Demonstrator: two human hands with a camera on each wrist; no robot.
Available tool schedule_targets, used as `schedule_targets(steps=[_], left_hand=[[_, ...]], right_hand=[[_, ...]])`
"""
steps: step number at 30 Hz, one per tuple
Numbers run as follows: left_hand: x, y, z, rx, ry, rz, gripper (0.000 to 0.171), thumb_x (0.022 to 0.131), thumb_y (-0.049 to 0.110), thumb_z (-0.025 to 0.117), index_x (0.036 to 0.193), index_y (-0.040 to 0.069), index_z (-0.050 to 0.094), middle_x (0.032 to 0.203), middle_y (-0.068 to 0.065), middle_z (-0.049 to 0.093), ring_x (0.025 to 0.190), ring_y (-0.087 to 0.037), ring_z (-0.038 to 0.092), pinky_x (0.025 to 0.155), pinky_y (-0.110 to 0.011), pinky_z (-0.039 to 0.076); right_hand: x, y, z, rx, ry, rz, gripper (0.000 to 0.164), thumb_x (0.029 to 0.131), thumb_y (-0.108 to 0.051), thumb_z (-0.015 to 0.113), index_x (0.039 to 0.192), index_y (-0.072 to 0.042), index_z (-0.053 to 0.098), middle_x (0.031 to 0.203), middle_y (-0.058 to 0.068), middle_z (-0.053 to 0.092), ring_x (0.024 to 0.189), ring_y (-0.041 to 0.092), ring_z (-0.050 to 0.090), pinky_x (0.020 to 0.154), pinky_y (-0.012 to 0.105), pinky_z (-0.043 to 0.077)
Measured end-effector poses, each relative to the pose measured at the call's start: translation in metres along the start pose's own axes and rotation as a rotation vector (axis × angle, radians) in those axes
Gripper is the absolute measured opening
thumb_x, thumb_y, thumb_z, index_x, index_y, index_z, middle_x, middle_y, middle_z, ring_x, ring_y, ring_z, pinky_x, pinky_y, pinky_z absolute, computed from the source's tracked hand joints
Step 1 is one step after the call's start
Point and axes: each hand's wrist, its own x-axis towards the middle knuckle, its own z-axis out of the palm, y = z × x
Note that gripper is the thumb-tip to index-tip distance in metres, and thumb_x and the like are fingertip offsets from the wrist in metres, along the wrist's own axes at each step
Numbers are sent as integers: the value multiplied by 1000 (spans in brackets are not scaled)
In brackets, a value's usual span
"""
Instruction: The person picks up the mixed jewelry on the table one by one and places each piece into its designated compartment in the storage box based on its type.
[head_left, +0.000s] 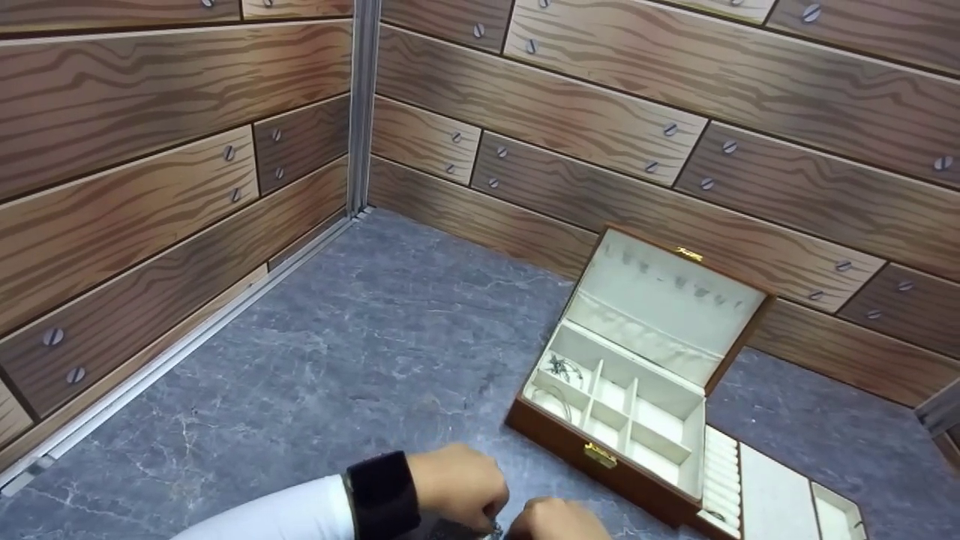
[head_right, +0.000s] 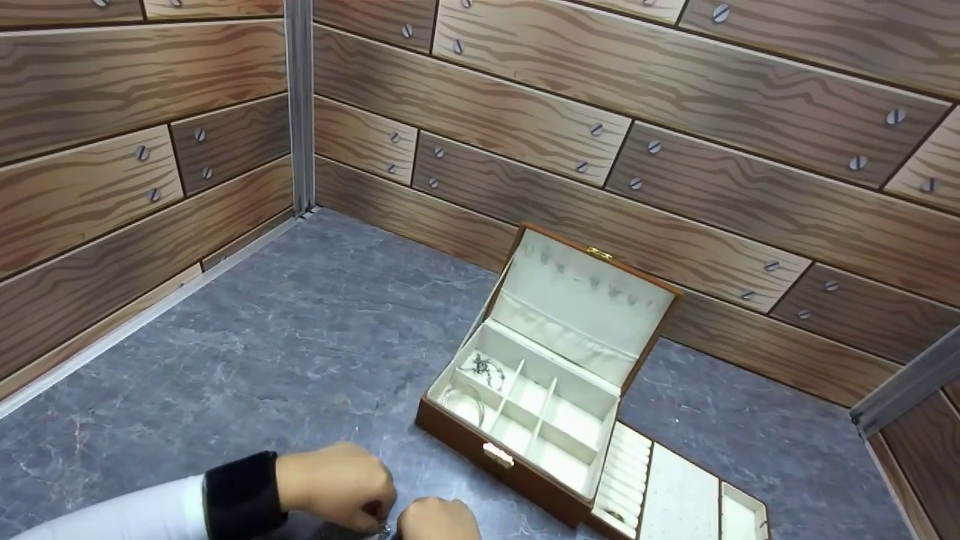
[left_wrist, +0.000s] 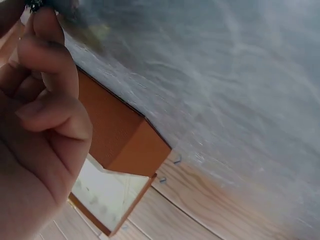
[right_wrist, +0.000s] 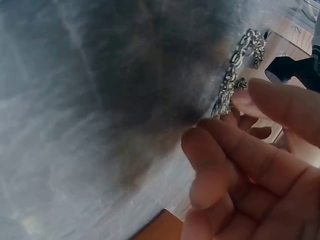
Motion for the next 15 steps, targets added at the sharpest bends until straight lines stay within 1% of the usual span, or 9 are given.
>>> schedule_targets(steps=[1, 3, 6, 8, 12, 15], left_hand=[[2, 1, -1, -2, 16, 9, 10, 72, 38, 69, 67, 30, 65, 61, 19, 58, 51, 3, 44, 44, -16, 29], [4, 2, -5, -11, 55, 23, 11, 74, 37, 68, 68, 30, 64, 61, 18, 58, 51, 3, 44, 45, -15, 29], [8, 3, -11, -43, 107, 37, 8, 75, 34, 68, 70, 28, 64, 63, 18, 59, 53, 4, 44, 46, -14, 29], [10, 2, -15, -61, 128, 42, 8, 76, 33, 67, 71, 28, 65, 64, 18, 59, 53, 4, 44, 46, -13, 29], [14, 1, -22, -99, 146, 46, 8, 78, 34, 66, 73, 28, 66, 66, 18, 61, 55, 5, 45, 48, -11, 30], [16, 1, -28, -128, 163, 53, 9, 79, 34, 65, 74, 27, 67, 67, 18, 62, 55, 5, 45, 49, -10, 31]], right_hand=[[0, 0, 0, 30, 13, 16, 13, 69, -36, 69, 72, -23, 72, 68, -9, 65, 58, 0, 55, 49, 22, 42], [-1, 2, -1, 80, 57, 33, 13, 70, -32, 69, 69, -19, 71, 64, -8, 63, 54, -2, 50, 47, 20, 39], [-2, 5, -4, 136, 136, 26, 13, 73, -26, 68, 64, -16, 68, 59, -6, 63, 51, -6, 44, 45, 18, 36], [-3, 7, -7, 152, 181, 2, 11, 73, -19, 67, 63, -14, 67, 57, -6, 62, 50, -7, 42, 45, 16, 36], [-5, 12, -12, 163, 260, -37, 7, 74, -13, 66, 68, -14, 70, 62, -7, 65, 54, -7, 48, 49, 14, 39], [-6, 16, -14, 155, 358, -102, 8, 74, -11, 67, 67, -14, 70, 63, -6, 65, 56, -7, 48, 50, 13, 39]])
